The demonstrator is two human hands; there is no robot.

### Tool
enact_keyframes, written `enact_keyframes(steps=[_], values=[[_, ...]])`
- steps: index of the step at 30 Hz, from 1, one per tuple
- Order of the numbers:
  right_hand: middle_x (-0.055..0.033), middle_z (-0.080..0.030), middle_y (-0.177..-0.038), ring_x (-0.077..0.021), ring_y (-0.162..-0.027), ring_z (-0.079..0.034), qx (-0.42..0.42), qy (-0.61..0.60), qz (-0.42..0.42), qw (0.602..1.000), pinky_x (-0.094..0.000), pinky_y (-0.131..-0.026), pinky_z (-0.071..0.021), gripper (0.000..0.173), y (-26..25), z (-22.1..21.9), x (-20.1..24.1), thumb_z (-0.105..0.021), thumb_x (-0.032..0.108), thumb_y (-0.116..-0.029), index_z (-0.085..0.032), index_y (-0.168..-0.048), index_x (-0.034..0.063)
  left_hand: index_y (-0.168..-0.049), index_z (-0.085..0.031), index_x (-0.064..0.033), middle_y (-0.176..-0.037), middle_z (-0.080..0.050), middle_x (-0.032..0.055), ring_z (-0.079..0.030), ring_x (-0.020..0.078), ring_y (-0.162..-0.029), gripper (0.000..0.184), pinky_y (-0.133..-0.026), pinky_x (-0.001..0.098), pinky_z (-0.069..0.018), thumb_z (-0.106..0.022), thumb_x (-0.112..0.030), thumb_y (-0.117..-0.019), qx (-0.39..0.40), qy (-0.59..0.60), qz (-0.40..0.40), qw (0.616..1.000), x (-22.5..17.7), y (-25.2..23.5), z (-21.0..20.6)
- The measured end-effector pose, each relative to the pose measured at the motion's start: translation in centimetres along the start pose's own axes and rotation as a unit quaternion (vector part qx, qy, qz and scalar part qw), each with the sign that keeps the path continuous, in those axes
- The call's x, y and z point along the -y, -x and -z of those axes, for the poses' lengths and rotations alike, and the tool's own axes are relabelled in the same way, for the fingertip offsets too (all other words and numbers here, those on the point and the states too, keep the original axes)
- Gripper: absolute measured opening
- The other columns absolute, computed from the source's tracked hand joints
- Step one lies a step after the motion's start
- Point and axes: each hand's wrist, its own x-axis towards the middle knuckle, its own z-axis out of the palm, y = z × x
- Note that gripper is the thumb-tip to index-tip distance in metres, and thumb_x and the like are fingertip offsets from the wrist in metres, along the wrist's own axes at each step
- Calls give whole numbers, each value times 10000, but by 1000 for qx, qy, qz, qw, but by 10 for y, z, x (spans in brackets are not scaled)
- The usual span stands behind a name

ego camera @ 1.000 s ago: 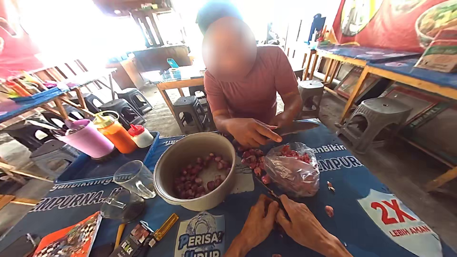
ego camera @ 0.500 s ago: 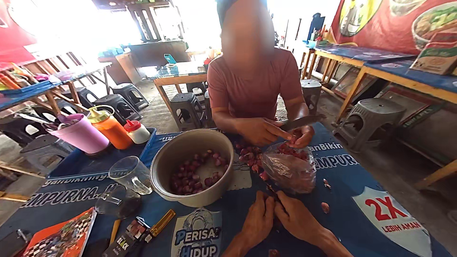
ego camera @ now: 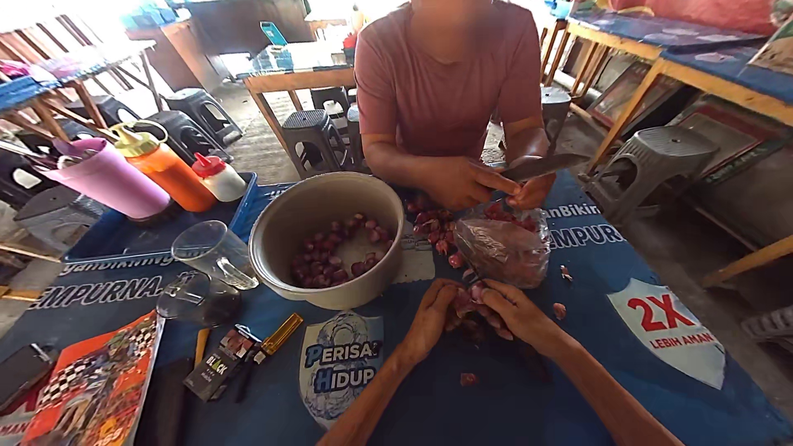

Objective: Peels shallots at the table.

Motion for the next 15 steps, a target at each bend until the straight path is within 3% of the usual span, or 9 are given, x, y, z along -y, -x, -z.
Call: enact_keyframes(steps=[4,7,15], values=[[71,-525,-702,0,-477,-447,39,-90,-19,995,-138,-425,-396,280,1,2,2,-336,219,-1088,-587,-1004,128,-1108,-558,-37,-752,-598,-39,-542,30,-579,390,-529,178,-462,-200,-189,-1082,-8,72,27,997,-2,-2,3],[66,-543,-721,2,-482,-451,42,-84,-20,995,-134,-426,-393,269,0,3,2,-351,217,-1087,-595,-1030,121,-1135,-543,-45,-788,-607,-23,-565,57,-615,395,-566,206,-493,-179,-193,-1085,-14,107,23,994,-1,-4,7],[65,-522,-708,-6,-482,-449,-14,-25,-14,999,-141,-424,-389,204,-2,3,-2,-407,207,-1092,-584,-1070,110,-1172,-549,-8,-882,-656,11,-627,67,-707,292,-652,219,-544,-328,-177,-1081,-24,86,-5,996,2,-7,7]])
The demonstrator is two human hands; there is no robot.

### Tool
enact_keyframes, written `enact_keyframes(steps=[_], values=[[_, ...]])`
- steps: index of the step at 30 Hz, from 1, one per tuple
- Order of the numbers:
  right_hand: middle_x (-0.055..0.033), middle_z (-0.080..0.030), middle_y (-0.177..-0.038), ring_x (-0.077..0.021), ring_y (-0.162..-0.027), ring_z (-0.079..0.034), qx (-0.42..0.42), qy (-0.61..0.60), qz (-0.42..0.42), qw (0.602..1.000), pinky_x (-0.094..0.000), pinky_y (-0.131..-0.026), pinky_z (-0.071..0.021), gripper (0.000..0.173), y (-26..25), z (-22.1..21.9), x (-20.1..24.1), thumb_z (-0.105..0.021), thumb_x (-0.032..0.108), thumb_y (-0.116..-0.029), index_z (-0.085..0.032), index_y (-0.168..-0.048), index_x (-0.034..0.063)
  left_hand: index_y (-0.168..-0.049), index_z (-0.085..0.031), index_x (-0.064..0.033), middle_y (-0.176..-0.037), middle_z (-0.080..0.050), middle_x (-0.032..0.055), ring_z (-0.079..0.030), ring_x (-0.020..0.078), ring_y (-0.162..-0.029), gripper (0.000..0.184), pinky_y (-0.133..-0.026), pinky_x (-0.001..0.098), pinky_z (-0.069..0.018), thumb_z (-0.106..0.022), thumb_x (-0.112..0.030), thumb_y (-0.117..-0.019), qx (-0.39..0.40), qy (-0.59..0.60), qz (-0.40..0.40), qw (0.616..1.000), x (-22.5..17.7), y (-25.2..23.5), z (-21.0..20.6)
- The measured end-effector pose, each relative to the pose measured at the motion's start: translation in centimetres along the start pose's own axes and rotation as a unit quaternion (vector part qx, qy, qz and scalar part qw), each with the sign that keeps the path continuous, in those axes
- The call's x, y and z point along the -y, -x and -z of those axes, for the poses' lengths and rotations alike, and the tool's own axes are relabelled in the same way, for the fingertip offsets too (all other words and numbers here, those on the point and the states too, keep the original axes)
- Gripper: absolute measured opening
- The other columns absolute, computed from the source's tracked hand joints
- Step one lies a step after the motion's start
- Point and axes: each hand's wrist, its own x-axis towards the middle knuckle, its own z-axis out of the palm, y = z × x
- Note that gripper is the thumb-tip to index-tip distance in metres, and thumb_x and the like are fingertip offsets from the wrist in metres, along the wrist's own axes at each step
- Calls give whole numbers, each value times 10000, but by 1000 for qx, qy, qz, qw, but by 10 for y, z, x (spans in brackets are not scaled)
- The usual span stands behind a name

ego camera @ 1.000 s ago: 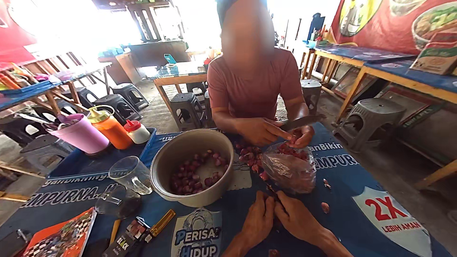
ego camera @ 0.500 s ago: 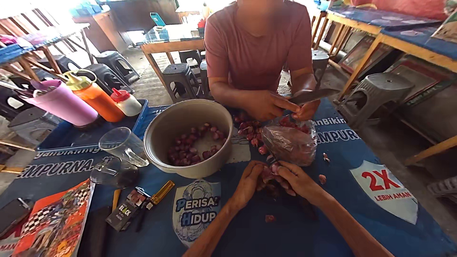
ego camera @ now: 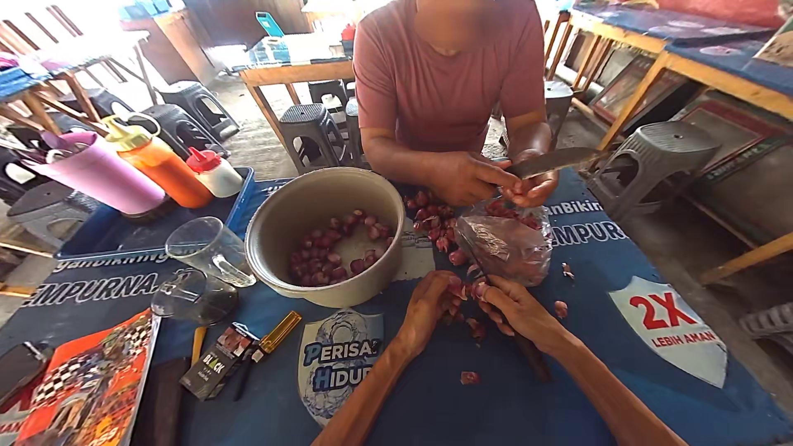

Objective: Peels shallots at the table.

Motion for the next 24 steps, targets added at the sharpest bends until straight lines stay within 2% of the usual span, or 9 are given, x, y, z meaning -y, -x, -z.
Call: enact_keyframes(steps=[3,5,8,12,14,16,18,21,24], values=[[66,-507,-698,-7,-479,-442,-7,-5,-5,1000,-142,-421,-382,172,1,0,1,-428,190,-1080,-579,-1048,114,-1174,-588,34,-947,-690,42,-665,97,-787,212,-721,251,-567,-508,-116,-1047,-31,-30,-30,999,0,1,2],[74,-493,-680,-1,-469,-428,-18,-7,-2,1000,-135,-416,-369,158,2,0,2,-430,168,-1073,-575,-1040,114,-1182,-588,62,-1001,-703,82,-697,140,-867,208,-810,296,-590,-536,-72,-1031,-69,-31,-56,996,0,-1,5],[73,-490,-677,-3,-475,-430,-47,59,19,997,-148,-421,-362,154,2,3,-1,-460,179,-1044,-593,-1054,101,-1173,-579,78,-998,-712,104,-719,179,-909,205,-865,339,-607,-580,-25,-996,-119,-22,-88,989,0,-3,10],[60,-587,-758,-4,-588,-529,-86,187,47,977,-179,-540,-448,286,1,5,-5,-551,328,-1029,-659,-1127,83,-1128,-564,86,-973,-734,125,-744,194,-897,180,-879,346,-619,-617,28,-966,-156,-8,-85,984,-2,0,4],[58,-601,-767,-15,-585,-524,-80,210,53,973,-195,-545,-449,402,3,3,-4,-485,405,-1056,-635,-1223,71,-1104,-578,76,-948,-737,115,-742,180,-875,171,-849,327,-620,-641,26,-952,-168,-13,-82,982,-3,1,2],[50,-621,-772,-16,-511,-479,-45,176,61,981,-186,-467,-416,469,5,1,-1,-359,355,-1107,-555,-1392,39,-1062,-608,46,-898,-719,69,-706,121,-832,151,-794,270,-591,-673,-3,-935,-177,-32,-85,980,-3,2,-1],[35,-632,-767,-34,-474,-471,0,104,59,993,-186,-415,-398,497,7,-1,1,-311,284,-1115,-409,-1537,39,-1046,-621,40,-888,-717,59,-696,103,-821,146,-783,254,-584,-687,-10,-925,-172,-38,-85,981,-2,4,-3],[29,-588,-722,-59,-479,-503,57,-4,31,998,-186,-403,-412,517,9,-5,6,-360,234,-1102,-303,-1598,99,-1037,-618,42,-879,-714,60,-705,111,-814,143,-794,266,-597,-690,-15,-927,-160,-34,-72,984,0,5,-5],[29,-560,-719,-59,-489,-499,80,-57,12,995,-184,-415,-423,512,10,-6,7,-382,223,-1095,-322,-1595,135,-1033,-611,39,-863,-709,53,-705,113,-796,137,-786,271,-600,-683,-29,-938,-147,-36,-76,986,1,6,-7]])
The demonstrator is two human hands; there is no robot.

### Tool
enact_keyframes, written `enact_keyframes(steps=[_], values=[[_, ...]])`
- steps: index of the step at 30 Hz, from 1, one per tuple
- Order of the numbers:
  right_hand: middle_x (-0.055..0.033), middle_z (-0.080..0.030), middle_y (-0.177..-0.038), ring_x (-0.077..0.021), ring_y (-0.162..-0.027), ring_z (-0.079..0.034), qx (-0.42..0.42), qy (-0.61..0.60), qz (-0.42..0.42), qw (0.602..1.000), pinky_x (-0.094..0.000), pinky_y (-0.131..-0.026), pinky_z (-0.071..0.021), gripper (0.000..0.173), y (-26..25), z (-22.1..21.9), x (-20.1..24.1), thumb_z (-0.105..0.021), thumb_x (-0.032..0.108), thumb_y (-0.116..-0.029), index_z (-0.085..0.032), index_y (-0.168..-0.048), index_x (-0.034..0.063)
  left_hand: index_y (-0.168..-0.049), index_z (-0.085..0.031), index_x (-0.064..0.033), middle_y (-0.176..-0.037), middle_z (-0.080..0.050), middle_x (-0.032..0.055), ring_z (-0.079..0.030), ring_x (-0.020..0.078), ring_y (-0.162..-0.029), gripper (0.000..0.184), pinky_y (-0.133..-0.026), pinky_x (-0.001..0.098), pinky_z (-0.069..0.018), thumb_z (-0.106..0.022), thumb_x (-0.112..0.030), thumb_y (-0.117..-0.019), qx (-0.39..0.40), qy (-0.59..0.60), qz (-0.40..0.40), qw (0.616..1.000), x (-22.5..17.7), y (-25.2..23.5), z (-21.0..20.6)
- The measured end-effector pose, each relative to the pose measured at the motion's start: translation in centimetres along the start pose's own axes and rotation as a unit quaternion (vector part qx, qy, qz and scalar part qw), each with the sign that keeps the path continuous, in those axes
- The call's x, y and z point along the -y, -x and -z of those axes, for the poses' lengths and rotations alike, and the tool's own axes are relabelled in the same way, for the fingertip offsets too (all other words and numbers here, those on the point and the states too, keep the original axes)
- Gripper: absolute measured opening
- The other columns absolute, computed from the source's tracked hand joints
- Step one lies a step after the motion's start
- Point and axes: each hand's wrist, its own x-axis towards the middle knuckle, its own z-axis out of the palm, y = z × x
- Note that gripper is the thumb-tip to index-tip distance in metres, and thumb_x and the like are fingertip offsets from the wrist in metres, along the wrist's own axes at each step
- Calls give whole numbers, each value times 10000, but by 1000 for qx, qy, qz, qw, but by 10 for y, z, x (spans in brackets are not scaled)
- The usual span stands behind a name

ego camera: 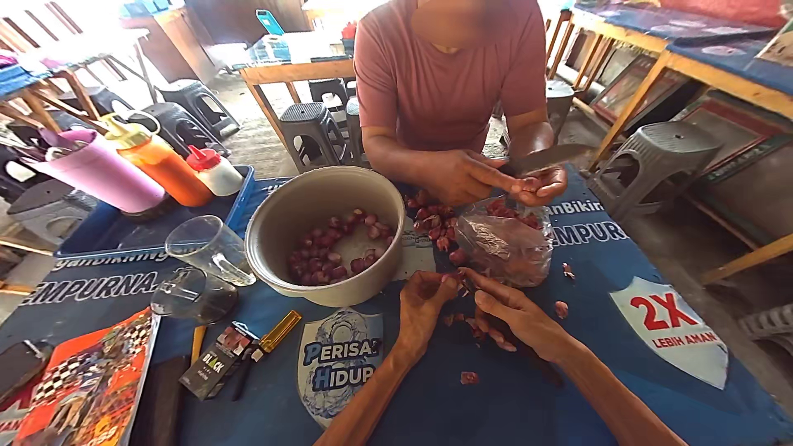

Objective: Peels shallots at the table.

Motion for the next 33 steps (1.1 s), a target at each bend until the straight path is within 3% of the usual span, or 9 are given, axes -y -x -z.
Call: enact_keyframes(steps=[11,18,20,22,23,27,30,33], values=[[14,-560,-711,-64,-473,-509,-40,-65,-29,997,-186,-398,-433,449,0,-3,-1,-424,179,-1083,-457,-1525,107,-1012,-619,35,-845,-717,52,-708,108,-775,118,-765,264,-603,-687,-2,-923,8,8,-8,1000,1,2,-1],[-2,-554,-653,-66,-431,-512,-91,-150,-64,982,-197,-368,-444,377,-2,-7,-2,-446,158,-1081,-548,-1430,60,-1007,-600,51,-1038,-706,107,-707,110,-827,178,-699,241,-610,-720,2,-885,7,-46,-109,993,6,12,-10],[-5,-558,-652,-65,-430,-517,-101,-188,-68,975,-196,-365,-447,316,-3,-8,-3,-453,153,-1081,-586,-1352,59,-993,-622,60,-1062,-707,129,-709,130,-897,172,-780,259,-606,-726,-15,-879,19,-84,-170,982,12,12,-10],[4,-550,-661,-49,-427,-507,-86,-208,-68,972,-182,-363,-442,183,-6,-6,-5,-425,175,-1092,-575,-1158,93,-991,-639,74,-1074,-702,153,-704,156,-969,165,-864,287,-597,-722,-20,-883,43,-114,-220,968,19,12,-11],[1,-556,-664,-47,-426,-508,-83,-215,-66,971,-180,-361,-443,180,-7,-5,-5,-418,174,-1095,-577,-1121,94,-998,-640,75,-1081,-698,154,-702,159,-980,167,-873,290,-596,-721,-21,-887,51,-116,-223,967,19,12,-11],[6,-549,-668,-40,-430,-511,-70,-249,-76,963,-168,-368,-443,208,-7,0,-7,-379,185,-1107,-561,-1141,91,-1031,-591,50,-1079,-716,123,-718,148,-916,189,-790,285,-614,-715,3,-897,67,-33,-132,988,9,9,-7],[16,-548,-688,-28,-444,-520,-37,-287,-72,955,-156,-389,-462,215,-7,6,-8,-354,200,-1108,-532,-1175,100,-1069,-578,39,-1010,-720,89,-717,146,-908,172,-832,308,-608,-670,8,-927,68,19,-44,997,-1,5,0],[15,-551,-686,-38,-451,-526,-31,-263,-49,963,-163,-389,-463,251,-8,8,-7,-384,200,-1096,-550,-1248,88,-1098,-591,52,-988,-717,82,-718,149,-916,153,-871,317,-604,-630,-3,-961,62,32,-5,998,-3,0,4]])
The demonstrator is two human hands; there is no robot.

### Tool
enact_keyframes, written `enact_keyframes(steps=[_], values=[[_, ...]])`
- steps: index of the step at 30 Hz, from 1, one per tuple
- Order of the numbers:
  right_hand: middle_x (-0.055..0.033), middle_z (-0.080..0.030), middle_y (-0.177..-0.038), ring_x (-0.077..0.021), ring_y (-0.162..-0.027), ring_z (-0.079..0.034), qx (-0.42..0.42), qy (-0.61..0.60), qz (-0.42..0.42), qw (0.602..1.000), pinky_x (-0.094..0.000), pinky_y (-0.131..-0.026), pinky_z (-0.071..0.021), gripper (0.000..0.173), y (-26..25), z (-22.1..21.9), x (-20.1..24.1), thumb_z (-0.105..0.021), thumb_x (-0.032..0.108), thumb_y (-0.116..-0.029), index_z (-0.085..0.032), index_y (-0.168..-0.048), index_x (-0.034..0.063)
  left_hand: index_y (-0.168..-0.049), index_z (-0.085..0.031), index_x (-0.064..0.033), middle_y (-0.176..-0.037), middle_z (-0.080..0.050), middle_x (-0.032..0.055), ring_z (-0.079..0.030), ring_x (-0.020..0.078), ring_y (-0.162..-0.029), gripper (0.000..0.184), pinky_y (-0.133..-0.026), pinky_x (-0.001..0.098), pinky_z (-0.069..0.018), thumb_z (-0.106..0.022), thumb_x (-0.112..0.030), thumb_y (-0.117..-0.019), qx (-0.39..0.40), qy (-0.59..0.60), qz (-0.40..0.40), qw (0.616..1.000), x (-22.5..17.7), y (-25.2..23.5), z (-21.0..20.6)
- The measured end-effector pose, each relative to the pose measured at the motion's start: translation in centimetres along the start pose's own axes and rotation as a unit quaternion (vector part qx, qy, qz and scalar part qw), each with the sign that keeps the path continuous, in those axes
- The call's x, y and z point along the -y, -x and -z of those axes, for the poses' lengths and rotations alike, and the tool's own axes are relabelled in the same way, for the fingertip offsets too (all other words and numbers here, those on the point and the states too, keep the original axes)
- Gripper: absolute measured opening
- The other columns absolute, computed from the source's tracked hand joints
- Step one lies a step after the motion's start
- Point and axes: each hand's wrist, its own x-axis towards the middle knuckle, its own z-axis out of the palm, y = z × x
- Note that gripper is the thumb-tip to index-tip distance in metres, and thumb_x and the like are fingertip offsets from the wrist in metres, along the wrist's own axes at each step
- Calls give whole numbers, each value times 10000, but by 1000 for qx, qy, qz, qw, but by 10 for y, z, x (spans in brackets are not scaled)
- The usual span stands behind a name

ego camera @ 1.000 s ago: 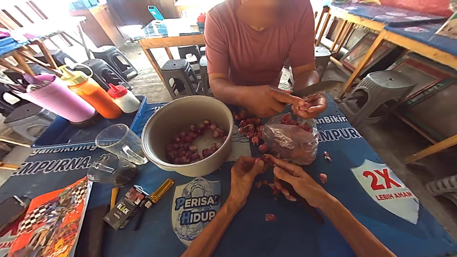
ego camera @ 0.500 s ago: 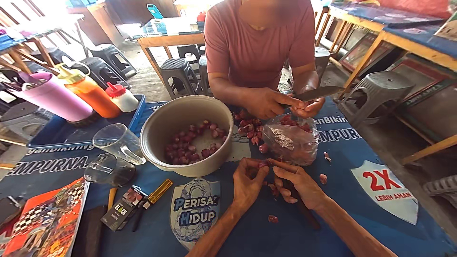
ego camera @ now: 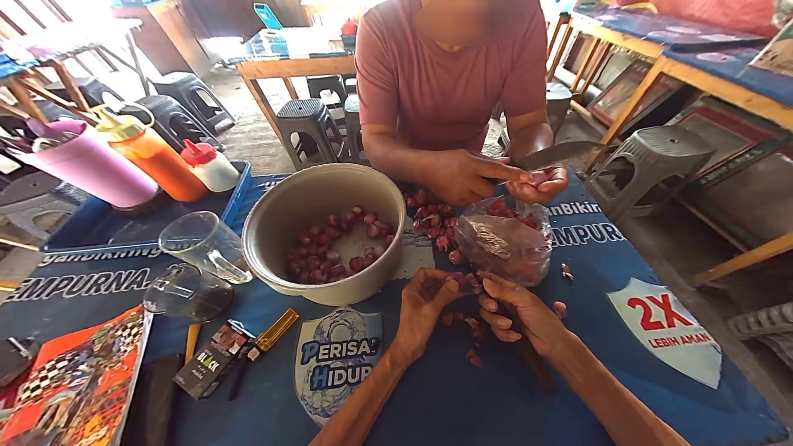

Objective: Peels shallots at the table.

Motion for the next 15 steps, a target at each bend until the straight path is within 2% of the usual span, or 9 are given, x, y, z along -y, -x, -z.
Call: enact_keyframes(steps=[3,5,9,15], values=[[18,-557,-690,-44,-456,-531,27,51,13,998,-166,-386,-453,408,3,-3,-3,-414,210,-1069,-477,-1461,117,-1140,-604,81,-1024,-717,114,-721,170,-950,175,-917,337,-598,-596,-8,-989,-9,12,28,999,3,0,2],[17,-569,-701,-46,-457,-514,22,102,20,994,-171,-389,-436,471,4,-7,-1,-407,201,-1073,-425,-1538,128,-1151,-624,84,-1025,-721,113,-718,161,-951,189,-919,325,-595,-599,-10,-989,-16,3,32,999,1,-1,0],[0,-574,-681,-67,-449,-516,-18,129,42,991,-193,-389,-449,464,4,-12,-5,-428,165,-1075,-448,-1533,90,-1198,-623,84,-1070,-723,113,-710,153,-997,253,-931,306,-586,-639,-16,-966,-13,-21,20,999,0,3,-3],[5,-572,-660,-69,-436,-509,-57,159,69,983,-202,-389,-460,422,5,-13,-10,-455,144,-1072,-522,-1473,35,-1131,-649,60,-999,-729,91,-715,138,-923,216,-863,289,-599,-685,8,-924,-14,-18,4,1000,3,4,-4]])
